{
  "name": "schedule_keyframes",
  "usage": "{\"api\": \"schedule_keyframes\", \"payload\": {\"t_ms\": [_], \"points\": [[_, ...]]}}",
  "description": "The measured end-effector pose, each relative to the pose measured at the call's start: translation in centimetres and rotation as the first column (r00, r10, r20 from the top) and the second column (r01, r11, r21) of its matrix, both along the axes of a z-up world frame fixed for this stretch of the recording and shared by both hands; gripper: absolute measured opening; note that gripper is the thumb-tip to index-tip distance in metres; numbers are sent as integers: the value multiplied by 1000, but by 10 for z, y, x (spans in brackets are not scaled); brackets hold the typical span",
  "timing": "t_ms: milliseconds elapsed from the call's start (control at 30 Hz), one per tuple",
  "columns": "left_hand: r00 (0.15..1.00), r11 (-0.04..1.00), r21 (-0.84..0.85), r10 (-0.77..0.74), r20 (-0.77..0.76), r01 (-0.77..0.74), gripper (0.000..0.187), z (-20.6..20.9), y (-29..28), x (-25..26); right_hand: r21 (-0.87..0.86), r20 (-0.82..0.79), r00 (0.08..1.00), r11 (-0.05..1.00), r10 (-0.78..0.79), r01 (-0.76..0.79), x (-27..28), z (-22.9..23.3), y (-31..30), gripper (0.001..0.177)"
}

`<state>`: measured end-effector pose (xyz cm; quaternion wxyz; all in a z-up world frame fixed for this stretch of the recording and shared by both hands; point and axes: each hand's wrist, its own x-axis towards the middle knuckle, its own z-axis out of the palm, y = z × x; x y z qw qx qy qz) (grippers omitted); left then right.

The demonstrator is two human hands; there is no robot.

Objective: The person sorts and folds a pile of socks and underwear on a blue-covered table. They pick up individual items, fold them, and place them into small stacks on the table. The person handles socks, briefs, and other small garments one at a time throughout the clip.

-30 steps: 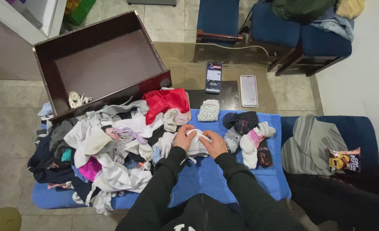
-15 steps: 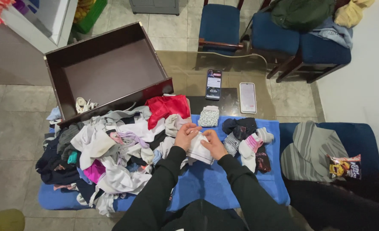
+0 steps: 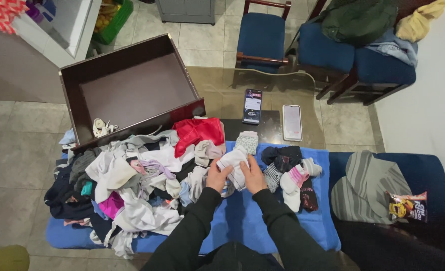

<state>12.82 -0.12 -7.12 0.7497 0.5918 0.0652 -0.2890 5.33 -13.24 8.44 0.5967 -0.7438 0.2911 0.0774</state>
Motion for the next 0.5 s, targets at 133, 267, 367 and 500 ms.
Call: {"api": "schedule_keyframes", "payload": {"t_ms": [133, 267, 367, 500], "points": [[1000, 1000, -16, -2, 19, 2, 52, 9, -8, -6, -126, 32, 999, 992, -17, 21, -1, -4, 5, 57], [996, 996, -1, 86, 2, -86, 61, 22, -13, -7, -27, 101, 972, 976, -211, 214, 5, -36, -7, 44], [990, 985, 95, 142, 11, -142, 41, 52, -5, -15, 94, 197, 921, 942, -335, 323, 6, -35, -7, 42], [991, 936, 352, -24, 130, -24, 25, 59, -5, -13, 229, 271, 858, 895, -436, 382, 4, -31, -2, 35]]}}
